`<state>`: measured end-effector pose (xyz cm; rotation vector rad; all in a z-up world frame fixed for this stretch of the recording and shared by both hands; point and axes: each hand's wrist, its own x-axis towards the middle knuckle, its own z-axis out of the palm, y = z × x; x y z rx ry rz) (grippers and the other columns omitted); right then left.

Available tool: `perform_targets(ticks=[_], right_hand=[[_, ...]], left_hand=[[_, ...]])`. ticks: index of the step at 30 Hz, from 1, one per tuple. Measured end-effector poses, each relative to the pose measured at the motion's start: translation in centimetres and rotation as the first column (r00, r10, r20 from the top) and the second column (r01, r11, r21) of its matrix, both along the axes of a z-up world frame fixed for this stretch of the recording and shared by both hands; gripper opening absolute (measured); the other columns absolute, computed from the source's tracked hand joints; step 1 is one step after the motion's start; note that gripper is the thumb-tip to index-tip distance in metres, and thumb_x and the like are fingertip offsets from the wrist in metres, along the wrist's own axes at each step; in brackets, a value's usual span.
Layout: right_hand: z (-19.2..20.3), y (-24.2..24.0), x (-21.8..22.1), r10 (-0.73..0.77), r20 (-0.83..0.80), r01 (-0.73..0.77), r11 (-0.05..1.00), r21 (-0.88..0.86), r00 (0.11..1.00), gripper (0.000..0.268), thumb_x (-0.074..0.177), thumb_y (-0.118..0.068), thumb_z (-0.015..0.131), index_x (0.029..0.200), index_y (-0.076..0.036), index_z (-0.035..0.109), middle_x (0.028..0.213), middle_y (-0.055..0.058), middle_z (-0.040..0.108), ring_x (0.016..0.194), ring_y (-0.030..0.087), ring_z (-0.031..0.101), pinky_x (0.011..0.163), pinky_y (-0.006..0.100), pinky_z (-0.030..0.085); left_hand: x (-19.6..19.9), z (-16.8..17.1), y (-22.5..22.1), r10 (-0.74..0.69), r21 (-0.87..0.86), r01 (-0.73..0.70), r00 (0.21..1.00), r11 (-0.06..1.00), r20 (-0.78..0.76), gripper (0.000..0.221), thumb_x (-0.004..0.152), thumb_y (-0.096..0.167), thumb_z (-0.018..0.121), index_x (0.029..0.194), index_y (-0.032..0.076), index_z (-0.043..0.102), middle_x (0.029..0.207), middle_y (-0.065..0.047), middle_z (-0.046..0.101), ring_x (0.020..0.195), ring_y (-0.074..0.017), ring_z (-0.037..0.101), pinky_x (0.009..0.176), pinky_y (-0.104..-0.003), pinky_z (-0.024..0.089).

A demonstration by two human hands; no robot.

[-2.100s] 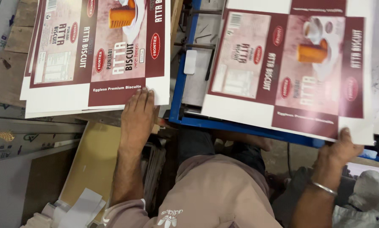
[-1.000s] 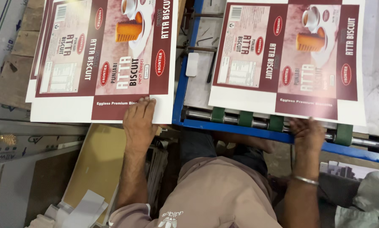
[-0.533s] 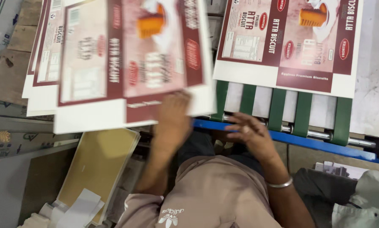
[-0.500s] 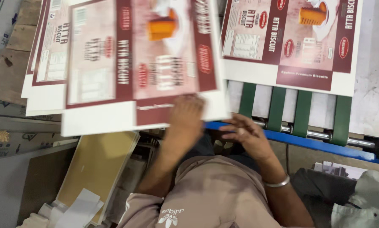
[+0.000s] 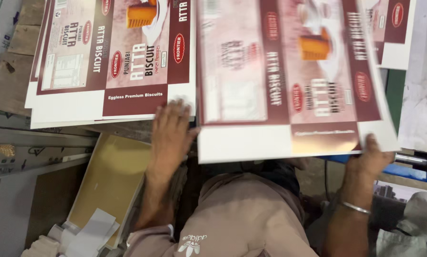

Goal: The person repeatedly picks up flat printed cardboard sheets labeled 'ATTRA BISCUIT' from a stack on the left and feeds them one by one into a blue printing machine. The person uses both hands to align and insert the sheets into the machine's rollers.

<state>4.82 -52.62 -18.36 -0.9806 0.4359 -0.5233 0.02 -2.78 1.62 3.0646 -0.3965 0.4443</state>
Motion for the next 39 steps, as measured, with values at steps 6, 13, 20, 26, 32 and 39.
perform_targets(ticks=[6, 13, 20, 26, 32, 39], right_hand=[[-3.7, -6.8, -3.1, -0.170, -0.001, 0.170, 0.982, -0.083, 0.985, 0.037, 0.101, 0.015, 0.055, 0.137, 0.008, 0.056, 0.132, 0.018, 0.068, 0.114, 0.029, 0.074, 0.101, 0.043, 0.068], [-4.8, -6.7, -9.2, -0.185, -0.084, 0.158, 0.955, -0.252, 0.979, 0.043, 0.103, 0.017, 0.052, 0.145, 0.010, 0.059, 0.143, 0.021, 0.067, 0.125, 0.029, 0.073, 0.110, 0.042, 0.065], [-3.0, -5.4, -9.1, -0.172, -0.069, 0.155, 0.965, -0.210, 0.983, 0.043, 0.100, 0.016, 0.052, 0.142, 0.009, 0.058, 0.139, 0.020, 0.066, 0.122, 0.029, 0.072, 0.106, 0.041, 0.064], [-2.0, -5.5, -2.7, -0.148, -0.014, 0.144, 0.976, -0.163, 0.989, 0.035, 0.101, 0.010, 0.058, 0.135, 0.009, 0.054, 0.135, 0.022, 0.065, 0.118, 0.031, 0.074, 0.105, 0.045, 0.065], [-2.4, -3.9, 4.8, -0.143, -0.096, 0.143, 0.990, -0.015, 0.985, 0.024, 0.106, -0.004, 0.057, 0.128, 0.006, 0.052, 0.126, 0.021, 0.068, 0.116, 0.031, 0.077, 0.104, 0.045, 0.064], [-1.8, 4.6, 3.0, 0.294, -0.177, -0.259, 0.946, 0.196, 0.939, 0.020, 0.113, -0.014, 0.047, 0.121, 0.001, 0.058, 0.110, 0.017, 0.070, 0.098, 0.030, 0.073, 0.085, 0.042, 0.064]], left_hand=[[1.9, -0.6, 3.2, -0.012, 0.086, 0.000, 0.989, 0.996, 0.146, 0.044, 0.092, 0.014, 0.073, 0.133, 0.000, 0.065, 0.133, -0.015, 0.068, 0.128, -0.0303, 0.064, 0.109, -0.043, 0.051], [2.2, -0.6, 3.5, 0.025, -0.091, -0.011, 0.987, 0.996, 0.156, 0.035, 0.088, 0.007, 0.077, 0.123, 0.005, 0.069, 0.126, -0.011, 0.070, 0.119, -0.0280, 0.067, 0.097, -0.043, 0.055], [1.9, 0.6, 2.7, 0.067, 0.024, -0.074, 0.977, 0.997, 0.203, 0.056, 0.072, 0.011, 0.081, 0.126, 0.003, 0.069, 0.130, -0.020, 0.065, 0.123, -0.0367, 0.062, 0.099, -0.048, 0.053], [2.7, -0.1, 3.3, 0.059, -0.100, -0.041, 0.981, 0.994, 0.184, 0.048, 0.078, 0.007, 0.081, 0.124, 0.003, 0.069, 0.124, -0.015, 0.069, 0.122, -0.0321, 0.066, 0.100, -0.046, 0.055], [3.2, -0.7, 3.7, 0.105, -0.054, -0.097, 0.978, 0.994, 0.179, 0.046, 0.078, 0.004, 0.081, 0.123, 0.005, 0.070, 0.121, -0.012, 0.071, 0.115, -0.0279, 0.068, 0.094, -0.043, 0.055], [2.8, -0.6, 3.6, 0.081, -0.120, -0.065, 0.987, 0.991, 0.136, 0.054, 0.070, 0.007, 0.081, 0.122, 0.002, 0.069, 0.119, -0.016, 0.071, 0.116, -0.0328, 0.065, 0.097, -0.047, 0.051]])
